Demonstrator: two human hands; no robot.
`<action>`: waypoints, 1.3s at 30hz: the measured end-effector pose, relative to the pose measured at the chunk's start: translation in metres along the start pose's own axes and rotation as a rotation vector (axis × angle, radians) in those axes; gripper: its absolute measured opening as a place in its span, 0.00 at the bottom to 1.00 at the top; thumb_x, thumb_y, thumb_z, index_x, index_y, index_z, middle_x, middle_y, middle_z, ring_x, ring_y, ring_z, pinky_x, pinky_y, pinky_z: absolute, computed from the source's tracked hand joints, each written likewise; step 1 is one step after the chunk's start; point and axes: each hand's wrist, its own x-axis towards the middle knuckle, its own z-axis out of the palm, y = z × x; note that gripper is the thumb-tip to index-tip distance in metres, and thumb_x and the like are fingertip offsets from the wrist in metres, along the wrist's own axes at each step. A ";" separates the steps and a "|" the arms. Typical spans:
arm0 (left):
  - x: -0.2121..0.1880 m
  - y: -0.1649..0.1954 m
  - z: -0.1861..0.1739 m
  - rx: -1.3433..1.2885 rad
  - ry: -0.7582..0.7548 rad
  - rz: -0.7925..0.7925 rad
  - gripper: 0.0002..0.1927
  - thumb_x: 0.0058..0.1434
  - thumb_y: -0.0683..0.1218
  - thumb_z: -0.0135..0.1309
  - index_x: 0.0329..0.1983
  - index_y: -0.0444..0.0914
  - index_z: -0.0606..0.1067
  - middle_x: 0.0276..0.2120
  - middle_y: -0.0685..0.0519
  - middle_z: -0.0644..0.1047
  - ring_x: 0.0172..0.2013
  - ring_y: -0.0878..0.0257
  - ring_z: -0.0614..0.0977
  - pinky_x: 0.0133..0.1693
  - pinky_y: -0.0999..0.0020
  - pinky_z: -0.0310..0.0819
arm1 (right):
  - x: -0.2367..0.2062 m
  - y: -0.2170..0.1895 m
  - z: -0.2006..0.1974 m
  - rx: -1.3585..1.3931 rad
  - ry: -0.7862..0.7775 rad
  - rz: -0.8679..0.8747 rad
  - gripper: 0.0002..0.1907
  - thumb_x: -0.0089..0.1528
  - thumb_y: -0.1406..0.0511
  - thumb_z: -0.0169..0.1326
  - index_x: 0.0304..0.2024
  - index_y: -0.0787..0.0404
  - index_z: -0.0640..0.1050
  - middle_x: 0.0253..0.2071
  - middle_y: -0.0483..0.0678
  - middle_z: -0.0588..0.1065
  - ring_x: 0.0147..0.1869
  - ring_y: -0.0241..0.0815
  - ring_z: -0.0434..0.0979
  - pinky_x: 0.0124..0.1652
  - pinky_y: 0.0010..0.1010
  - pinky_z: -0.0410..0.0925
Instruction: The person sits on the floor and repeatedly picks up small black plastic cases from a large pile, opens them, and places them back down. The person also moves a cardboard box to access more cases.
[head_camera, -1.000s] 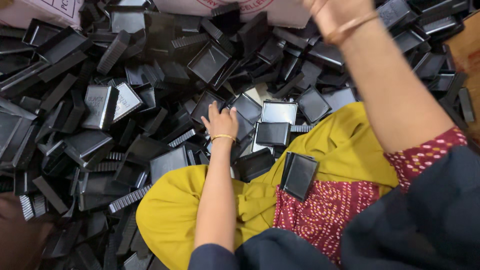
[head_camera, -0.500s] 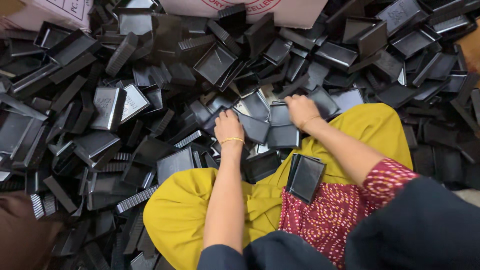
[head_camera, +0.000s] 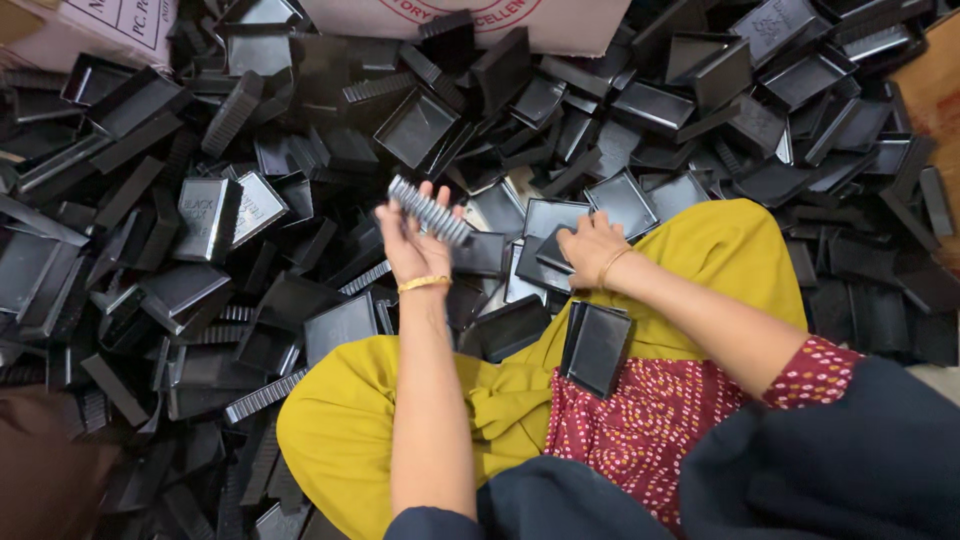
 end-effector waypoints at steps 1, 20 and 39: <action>-0.002 0.000 0.001 0.006 -0.042 -0.025 0.29 0.64 0.65 0.42 0.60 0.42 0.67 0.50 0.47 0.77 0.48 0.49 0.81 0.46 0.45 0.79 | 0.003 0.000 -0.006 0.155 0.032 -0.056 0.25 0.49 0.56 0.70 0.43 0.56 0.74 0.49 0.56 0.73 0.58 0.57 0.68 0.53 0.46 0.68; -0.019 -0.050 0.002 0.304 -0.273 -0.020 0.32 0.73 0.65 0.39 0.67 0.38 0.68 0.53 0.51 0.75 0.48 0.60 0.81 0.50 0.64 0.78 | -0.012 -0.081 -0.037 1.266 0.422 -0.119 0.39 0.49 0.56 0.73 0.60 0.54 0.71 0.59 0.49 0.76 0.59 0.44 0.79 0.55 0.38 0.72; -0.013 -0.036 -0.001 0.819 -0.365 0.344 0.31 0.78 0.62 0.32 0.44 0.36 0.79 0.39 0.50 0.82 0.37 0.61 0.79 0.45 0.65 0.74 | -0.015 -0.068 -0.038 1.689 -0.012 -0.202 0.28 0.59 0.61 0.66 0.60 0.63 0.76 0.52 0.49 0.78 0.53 0.39 0.80 0.50 0.30 0.74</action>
